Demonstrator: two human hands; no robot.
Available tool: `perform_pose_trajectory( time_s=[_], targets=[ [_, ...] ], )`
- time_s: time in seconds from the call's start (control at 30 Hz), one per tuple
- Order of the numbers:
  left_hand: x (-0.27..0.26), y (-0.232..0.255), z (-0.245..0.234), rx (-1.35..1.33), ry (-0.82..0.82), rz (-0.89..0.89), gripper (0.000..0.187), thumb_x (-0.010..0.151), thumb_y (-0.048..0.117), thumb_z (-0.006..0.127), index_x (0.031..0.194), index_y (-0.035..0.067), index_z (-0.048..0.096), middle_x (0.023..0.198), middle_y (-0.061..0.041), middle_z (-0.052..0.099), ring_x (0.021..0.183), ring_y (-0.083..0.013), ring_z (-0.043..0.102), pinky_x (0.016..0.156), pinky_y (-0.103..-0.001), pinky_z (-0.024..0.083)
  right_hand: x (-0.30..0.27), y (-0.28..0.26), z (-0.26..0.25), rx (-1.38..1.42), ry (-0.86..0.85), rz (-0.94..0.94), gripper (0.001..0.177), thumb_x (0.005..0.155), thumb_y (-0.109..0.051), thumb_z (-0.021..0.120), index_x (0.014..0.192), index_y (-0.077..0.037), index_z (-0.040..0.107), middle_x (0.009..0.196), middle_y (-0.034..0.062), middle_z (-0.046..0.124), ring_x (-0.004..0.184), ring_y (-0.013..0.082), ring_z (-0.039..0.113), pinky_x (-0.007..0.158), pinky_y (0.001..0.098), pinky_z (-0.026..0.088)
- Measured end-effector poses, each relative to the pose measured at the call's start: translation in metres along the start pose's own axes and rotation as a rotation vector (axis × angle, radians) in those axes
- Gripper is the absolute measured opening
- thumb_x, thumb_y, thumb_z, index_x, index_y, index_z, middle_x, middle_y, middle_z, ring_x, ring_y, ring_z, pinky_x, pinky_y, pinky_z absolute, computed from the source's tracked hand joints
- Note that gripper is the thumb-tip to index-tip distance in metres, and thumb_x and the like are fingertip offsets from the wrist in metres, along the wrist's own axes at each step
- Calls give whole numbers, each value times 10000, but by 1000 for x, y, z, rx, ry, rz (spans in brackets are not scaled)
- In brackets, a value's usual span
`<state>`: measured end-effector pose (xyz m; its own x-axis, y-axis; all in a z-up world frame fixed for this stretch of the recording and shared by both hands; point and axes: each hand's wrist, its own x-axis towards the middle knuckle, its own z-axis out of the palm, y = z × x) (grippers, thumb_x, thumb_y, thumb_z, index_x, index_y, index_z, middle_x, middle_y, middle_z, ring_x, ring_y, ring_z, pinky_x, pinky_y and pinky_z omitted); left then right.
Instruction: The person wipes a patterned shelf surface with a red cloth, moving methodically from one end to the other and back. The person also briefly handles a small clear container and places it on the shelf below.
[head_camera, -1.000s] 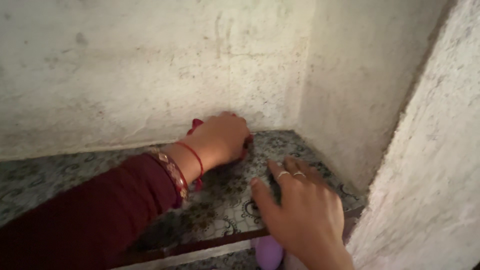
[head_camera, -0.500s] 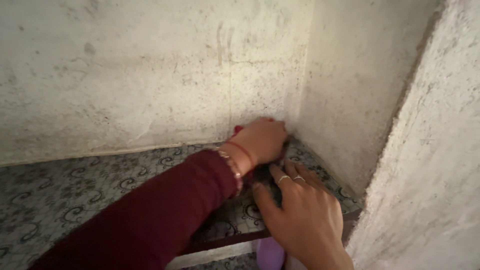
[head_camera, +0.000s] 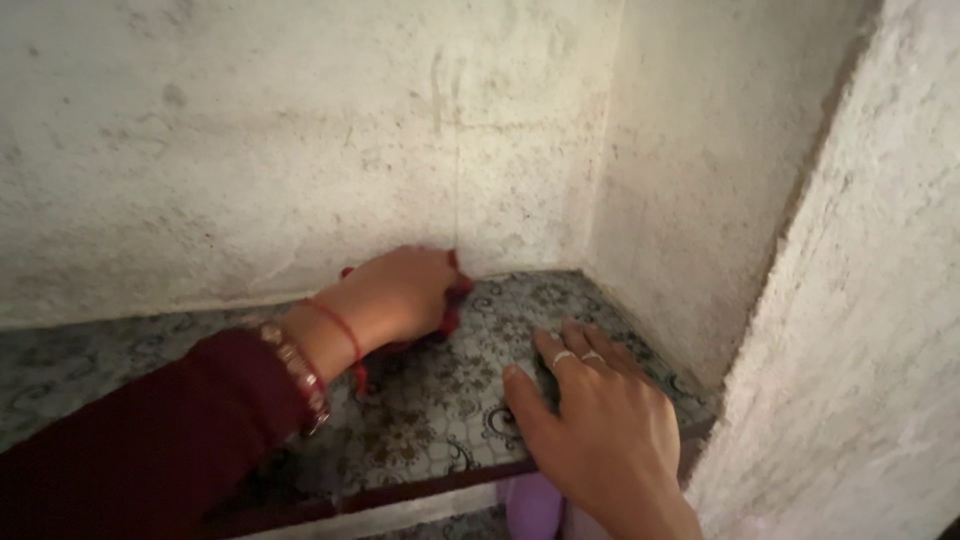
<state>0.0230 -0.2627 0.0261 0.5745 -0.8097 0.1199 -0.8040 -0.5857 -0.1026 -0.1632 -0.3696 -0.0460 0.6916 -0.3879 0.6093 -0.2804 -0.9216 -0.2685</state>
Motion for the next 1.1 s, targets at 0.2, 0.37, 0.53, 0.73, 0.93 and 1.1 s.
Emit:
perform_pose_trajectory(
  time_s=[0.2,0.37,0.53,0.73,0.93,1.1],
  targets=[
    [3,-2,14,91,98,10,279,883,172,676,1122,44,740,1271,-151,667,1168,-345,647,980,-431,536,0,5,11,-14,-2,31,548,864,-483,562,1299,-192,727,1398,119,638,1327,313,514,1011,452,458],
    [19,27,22,81,132,89,239,899,185,661,1073,37,731,1283,-106,647,1159,-329,647,937,-458,545,1,11,16,37,101,-27,647,988,-508,487,1474,-84,549,1464,187,587,1280,378,577,970,453,509],
    [60,64,31,39,352,365,222,919,212,599,994,84,765,1177,-137,697,1123,-348,660,897,-454,561,-3,10,12,171,214,-59,694,1002,-442,395,1523,16,393,1472,279,512,1286,436,539,976,476,485],
    [99,93,27,-104,339,278,249,921,249,575,930,108,779,1075,-140,755,1049,-341,715,867,-443,585,-1,7,6,185,239,-98,744,1042,-505,319,1544,43,342,1492,316,475,1354,492,467,1043,505,432],
    [72,94,17,-99,285,361,261,902,304,583,919,104,750,1062,-114,749,1016,-345,703,832,-466,574,-4,9,7,231,312,-133,777,1075,-513,246,1565,89,285,1571,329,393,1435,509,378,1118,517,357],
    [55,94,20,-157,363,461,270,911,318,575,995,112,728,1097,-115,741,1022,-355,684,862,-471,553,-5,10,7,239,310,-140,763,1078,-501,241,1566,83,294,1575,307,405,1437,514,372,1140,528,332]
  ],
)
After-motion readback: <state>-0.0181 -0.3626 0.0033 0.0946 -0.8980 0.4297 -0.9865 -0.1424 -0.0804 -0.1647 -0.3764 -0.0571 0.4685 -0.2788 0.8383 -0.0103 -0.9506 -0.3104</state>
